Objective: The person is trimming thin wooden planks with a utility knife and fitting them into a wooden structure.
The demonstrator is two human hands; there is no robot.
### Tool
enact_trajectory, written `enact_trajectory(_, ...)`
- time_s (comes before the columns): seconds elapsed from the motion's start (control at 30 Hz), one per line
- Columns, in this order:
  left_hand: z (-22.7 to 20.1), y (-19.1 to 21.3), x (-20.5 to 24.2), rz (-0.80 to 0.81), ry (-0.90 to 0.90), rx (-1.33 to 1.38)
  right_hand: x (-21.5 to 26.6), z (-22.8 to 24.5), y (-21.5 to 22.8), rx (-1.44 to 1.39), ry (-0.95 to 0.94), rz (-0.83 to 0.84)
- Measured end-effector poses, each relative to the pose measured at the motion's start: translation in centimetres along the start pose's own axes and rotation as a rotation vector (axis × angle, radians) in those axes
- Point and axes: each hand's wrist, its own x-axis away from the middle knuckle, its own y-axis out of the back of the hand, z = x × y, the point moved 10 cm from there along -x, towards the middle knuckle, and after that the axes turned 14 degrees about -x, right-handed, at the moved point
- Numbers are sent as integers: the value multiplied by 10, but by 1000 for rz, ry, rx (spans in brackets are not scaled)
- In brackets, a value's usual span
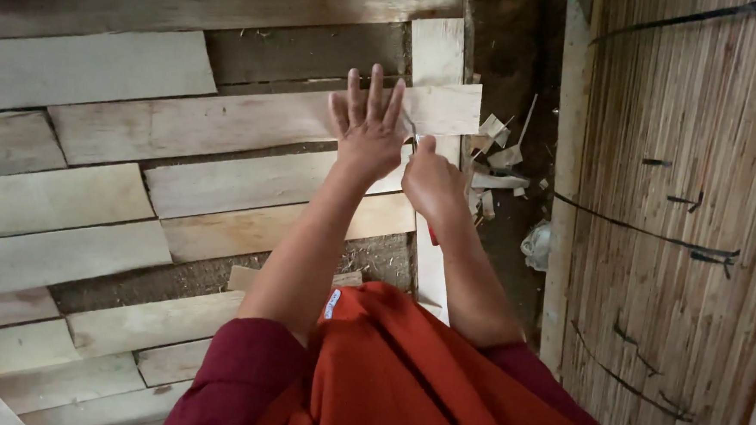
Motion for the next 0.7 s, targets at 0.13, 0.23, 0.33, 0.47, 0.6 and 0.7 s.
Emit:
enact_trajectory(0.13,1,25,13,251,0,154,1,-14,-10,29,53,-15)
enact_trajectory(0.23,2,30,14,231,3,159,-3,-20,-10,54,59,-32)
enact_trajectory(0.33,1,34,15,223,-7,146,-3,-29,-14,64,56,-39)
enact_trajectory(0.47,3,40,15,284,4,152,-20,-56,-4,133,201,-413)
enact_trajectory(0.6,4,48,18,253,-11,159,-66,-106,65,-142,270,-803)
enact_trajectory(0.7,2,45,16,221,-17,169,-65,-96,86,-264,234,-786)
